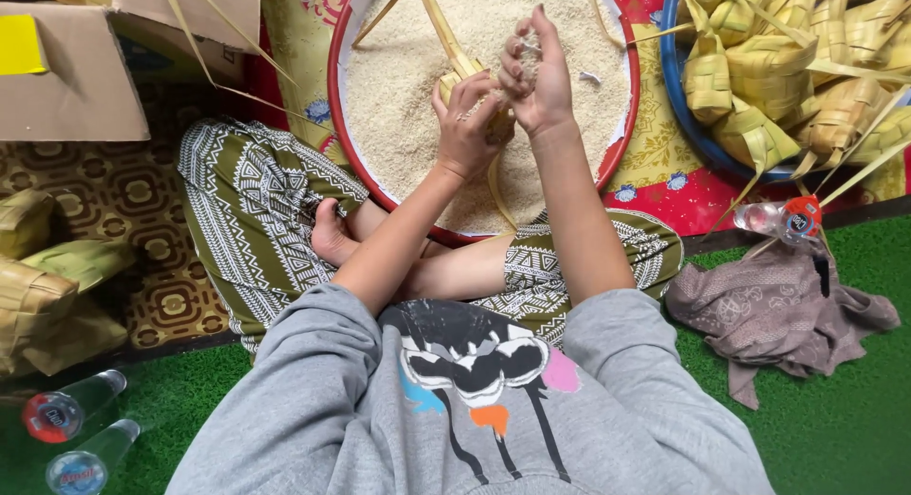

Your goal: Filling woven palm leaf pouches with raw rice from a large tray by hand.

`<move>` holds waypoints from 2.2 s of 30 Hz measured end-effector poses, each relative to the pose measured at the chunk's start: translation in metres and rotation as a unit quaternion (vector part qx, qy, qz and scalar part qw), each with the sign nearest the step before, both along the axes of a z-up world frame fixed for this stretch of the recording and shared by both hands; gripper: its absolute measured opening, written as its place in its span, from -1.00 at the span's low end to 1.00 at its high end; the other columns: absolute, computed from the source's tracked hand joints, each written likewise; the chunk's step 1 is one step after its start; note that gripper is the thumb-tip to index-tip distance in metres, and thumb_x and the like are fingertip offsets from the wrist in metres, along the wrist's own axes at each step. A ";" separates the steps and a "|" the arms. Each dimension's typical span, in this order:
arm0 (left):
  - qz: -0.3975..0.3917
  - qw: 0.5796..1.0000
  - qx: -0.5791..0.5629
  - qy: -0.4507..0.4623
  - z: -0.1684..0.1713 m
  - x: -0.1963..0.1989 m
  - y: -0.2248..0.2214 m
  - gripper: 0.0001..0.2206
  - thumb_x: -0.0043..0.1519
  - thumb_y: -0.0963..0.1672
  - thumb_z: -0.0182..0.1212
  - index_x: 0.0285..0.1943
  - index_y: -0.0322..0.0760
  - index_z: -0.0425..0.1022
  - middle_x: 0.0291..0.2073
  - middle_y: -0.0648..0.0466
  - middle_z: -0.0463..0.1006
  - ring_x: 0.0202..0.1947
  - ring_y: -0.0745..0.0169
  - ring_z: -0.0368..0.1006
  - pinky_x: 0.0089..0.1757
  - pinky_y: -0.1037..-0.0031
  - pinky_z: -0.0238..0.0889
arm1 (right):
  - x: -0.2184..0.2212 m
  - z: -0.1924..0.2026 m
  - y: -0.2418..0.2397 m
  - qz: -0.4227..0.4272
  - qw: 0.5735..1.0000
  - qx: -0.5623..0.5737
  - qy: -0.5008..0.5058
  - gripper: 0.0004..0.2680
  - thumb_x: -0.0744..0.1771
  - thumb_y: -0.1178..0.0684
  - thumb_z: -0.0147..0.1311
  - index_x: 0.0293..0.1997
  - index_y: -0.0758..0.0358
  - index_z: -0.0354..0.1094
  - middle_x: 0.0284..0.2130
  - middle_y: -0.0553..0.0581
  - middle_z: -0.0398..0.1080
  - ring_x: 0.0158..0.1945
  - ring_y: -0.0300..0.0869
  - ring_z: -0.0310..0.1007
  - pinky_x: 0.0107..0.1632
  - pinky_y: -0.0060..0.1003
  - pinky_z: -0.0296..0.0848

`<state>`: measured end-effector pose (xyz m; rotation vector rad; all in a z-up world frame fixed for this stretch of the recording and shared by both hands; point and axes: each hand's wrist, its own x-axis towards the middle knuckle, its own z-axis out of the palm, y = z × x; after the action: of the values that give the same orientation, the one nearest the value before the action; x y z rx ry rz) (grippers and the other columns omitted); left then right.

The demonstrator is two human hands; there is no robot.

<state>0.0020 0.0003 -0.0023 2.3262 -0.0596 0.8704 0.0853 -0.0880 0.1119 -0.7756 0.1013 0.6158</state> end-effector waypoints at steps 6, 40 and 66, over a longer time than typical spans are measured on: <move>0.018 1.000 -0.017 0.018 -0.008 0.002 -0.004 -0.64 0.14 0.06 0.39 0.09 0.11 0.47 0.10 0.30 0.44 0.21 0.20 0.32 0.24 -0.48 -0.19 | -0.006 0.001 0.001 0.006 0.992 -0.121 -0.025 -0.83 0.33 -0.12 0.11 -0.37 0.09 0.35 -0.57 -0.07 0.34 -0.61 -0.38 0.22 -0.55 -0.56 0.14; -0.002 0.999 0.004 0.032 0.001 -0.001 0.000 -0.57 0.01 -0.04 0.53 0.02 -0.06 0.46 0.10 0.19 0.40 0.23 0.05 0.29 0.14 -0.59 -0.15 | -0.006 -0.021 0.009 -0.121 0.975 -0.099 -0.155 -0.81 0.32 -0.10 0.09 -0.45 0.10 0.30 -0.57 -0.07 0.30 -0.50 -0.32 0.24 -0.37 -0.41 0.28; -0.013 0.975 -0.220 0.016 0.060 0.006 0.011 -0.66 0.07 0.06 0.41 -0.13 -0.03 0.42 -0.02 0.12 0.44 0.07 0.16 0.34 0.08 0.25 0.25 | 0.017 -0.069 -0.034 0.169 0.786 -0.588 -0.092 -0.77 0.41 -0.16 -0.18 0.02 0.13 0.20 0.00 0.03 0.25 -0.03 -0.21 0.18 0.00 -0.23 0.19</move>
<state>0.0078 0.0109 0.0576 1.9175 0.1059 0.7452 0.1023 -0.1224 0.0432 -2.1091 0.1704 0.7940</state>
